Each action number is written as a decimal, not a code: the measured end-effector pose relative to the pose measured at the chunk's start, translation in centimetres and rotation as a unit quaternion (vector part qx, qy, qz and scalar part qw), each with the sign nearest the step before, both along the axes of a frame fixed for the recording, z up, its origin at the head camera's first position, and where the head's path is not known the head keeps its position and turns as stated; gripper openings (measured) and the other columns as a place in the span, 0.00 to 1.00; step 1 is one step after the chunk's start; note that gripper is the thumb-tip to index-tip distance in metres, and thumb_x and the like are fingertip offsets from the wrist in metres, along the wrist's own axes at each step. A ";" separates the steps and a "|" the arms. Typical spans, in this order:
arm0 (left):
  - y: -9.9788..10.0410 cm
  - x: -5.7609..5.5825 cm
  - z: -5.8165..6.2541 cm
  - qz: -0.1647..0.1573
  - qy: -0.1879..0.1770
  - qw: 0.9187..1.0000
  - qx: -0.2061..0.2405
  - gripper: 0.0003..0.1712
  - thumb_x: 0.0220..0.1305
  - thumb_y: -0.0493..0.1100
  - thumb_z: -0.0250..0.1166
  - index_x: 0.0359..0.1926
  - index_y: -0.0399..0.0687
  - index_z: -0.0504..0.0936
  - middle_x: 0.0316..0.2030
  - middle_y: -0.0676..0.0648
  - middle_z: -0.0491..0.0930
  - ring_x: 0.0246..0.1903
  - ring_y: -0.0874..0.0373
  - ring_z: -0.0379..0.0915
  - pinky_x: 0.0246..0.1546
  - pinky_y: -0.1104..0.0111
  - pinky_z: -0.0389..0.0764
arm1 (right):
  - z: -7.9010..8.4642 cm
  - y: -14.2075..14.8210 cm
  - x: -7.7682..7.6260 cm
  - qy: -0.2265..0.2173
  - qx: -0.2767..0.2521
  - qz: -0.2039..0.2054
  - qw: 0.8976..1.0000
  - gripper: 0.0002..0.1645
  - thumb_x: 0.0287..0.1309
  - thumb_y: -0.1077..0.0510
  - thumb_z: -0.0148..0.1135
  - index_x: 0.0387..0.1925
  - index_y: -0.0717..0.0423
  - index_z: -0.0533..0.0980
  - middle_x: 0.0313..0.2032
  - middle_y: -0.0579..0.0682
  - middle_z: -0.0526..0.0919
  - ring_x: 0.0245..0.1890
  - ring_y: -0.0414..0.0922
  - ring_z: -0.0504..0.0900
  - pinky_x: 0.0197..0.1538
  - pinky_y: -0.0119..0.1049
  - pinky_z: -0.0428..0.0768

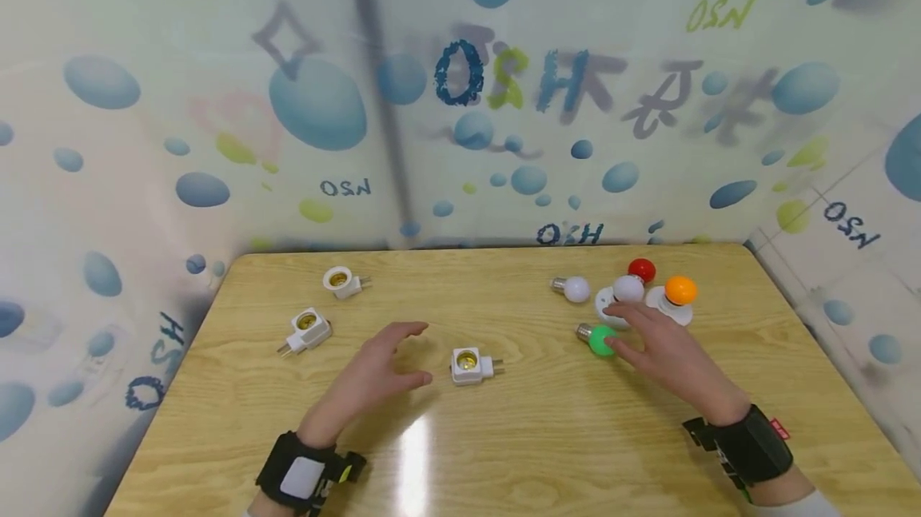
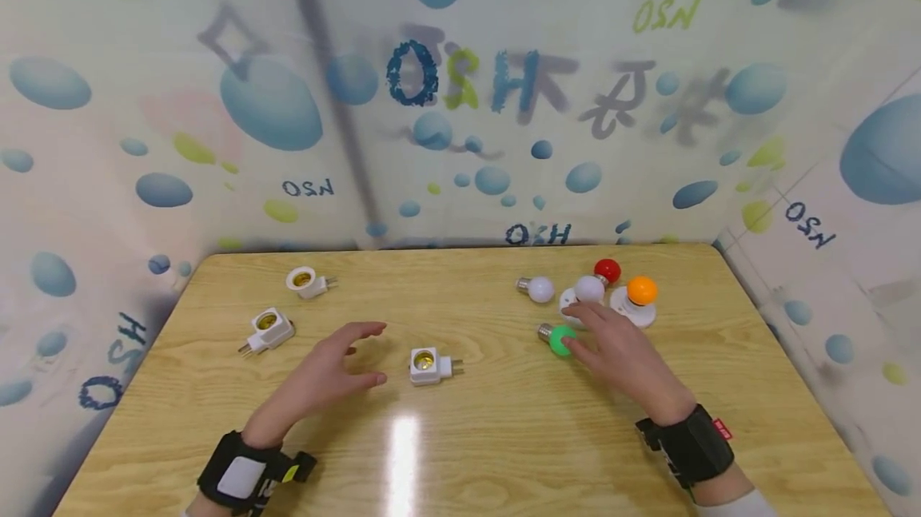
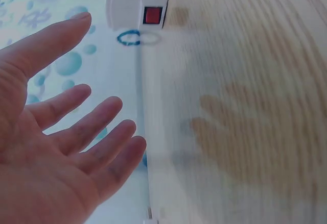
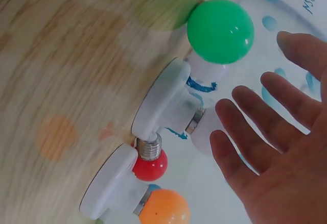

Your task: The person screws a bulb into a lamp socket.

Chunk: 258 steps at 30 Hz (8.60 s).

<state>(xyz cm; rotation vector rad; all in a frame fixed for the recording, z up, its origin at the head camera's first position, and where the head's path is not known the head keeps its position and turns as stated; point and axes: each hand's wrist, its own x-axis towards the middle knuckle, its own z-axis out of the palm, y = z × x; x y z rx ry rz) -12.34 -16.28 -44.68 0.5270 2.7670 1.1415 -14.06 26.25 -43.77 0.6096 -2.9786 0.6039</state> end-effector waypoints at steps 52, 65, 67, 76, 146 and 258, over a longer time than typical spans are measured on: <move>3.3 -0.9 -0.5 -0.080 0.003 0.995 -0.051 0.36 0.52 0.53 0.72 0.58 0.39 0.75 0.54 0.43 0.77 0.54 0.49 0.72 0.55 0.57 0.71 | 1.1 -1.6 0.2 0.005 -0.007 0.003 1.000 0.33 0.55 0.50 0.68 0.59 0.59 0.70 0.50 0.54 0.78 0.43 0.49 0.79 0.44 0.48 0.80; 4.8 -1.5 -0.9 -0.066 -0.017 0.993 -0.100 0.27 0.48 0.52 0.74 0.48 0.46 0.79 0.38 0.55 0.78 0.38 0.60 0.73 0.42 0.64 0.76 | 2.0 -2.4 0.3 0.016 -0.031 0.012 0.999 0.31 0.56 0.49 0.67 0.57 0.58 0.71 0.47 0.50 0.78 0.41 0.49 0.79 0.43 0.46 0.80; 4.9 -1.5 -0.8 -0.066 -0.014 0.993 -0.102 0.26 0.48 0.53 0.74 0.48 0.48 0.80 0.38 0.56 0.78 0.38 0.61 0.73 0.41 0.65 0.76 | 2.1 -2.5 0.3 0.017 -0.029 0.014 0.999 0.31 0.56 0.49 0.67 0.57 0.57 0.71 0.47 0.49 0.78 0.41 0.48 0.79 0.43 0.46 0.80; 5.5 -1.8 -0.7 -0.082 -0.001 0.992 -0.093 0.25 0.49 0.54 0.73 0.48 0.50 0.80 0.39 0.58 0.78 0.38 0.62 0.72 0.42 0.65 0.74 | 3.2 -3.3 0.3 0.025 -0.037 0.022 0.999 0.30 0.57 0.43 0.65 0.57 0.53 0.73 0.49 0.47 0.79 0.44 0.46 0.78 0.46 0.47 0.79; 6.5 -1.7 -1.6 -0.091 0.012 0.992 -0.090 0.19 0.44 0.58 0.74 0.34 0.57 0.79 0.27 0.61 0.75 0.28 0.64 0.69 0.27 0.71 0.72 | 0.7 -14.5 0.3 0.091 -0.029 0.249 0.964 0.28 0.50 0.37 0.66 0.46 0.50 0.75 0.38 0.38 0.76 0.37 0.34 0.72 0.41 0.29 0.76; 6.8 -1.8 -1.2 -0.085 0.005 0.989 -0.119 0.24 0.42 0.57 0.76 0.39 0.54 0.80 0.31 0.59 0.78 0.33 0.63 0.71 0.32 0.68 0.74 | 0.6 -13.3 0.1 -0.008 -0.070 0.249 0.966 0.41 0.55 0.35 0.62 0.66 0.49 0.68 0.66 0.41 0.66 0.64 0.39 0.65 0.62 0.42 0.68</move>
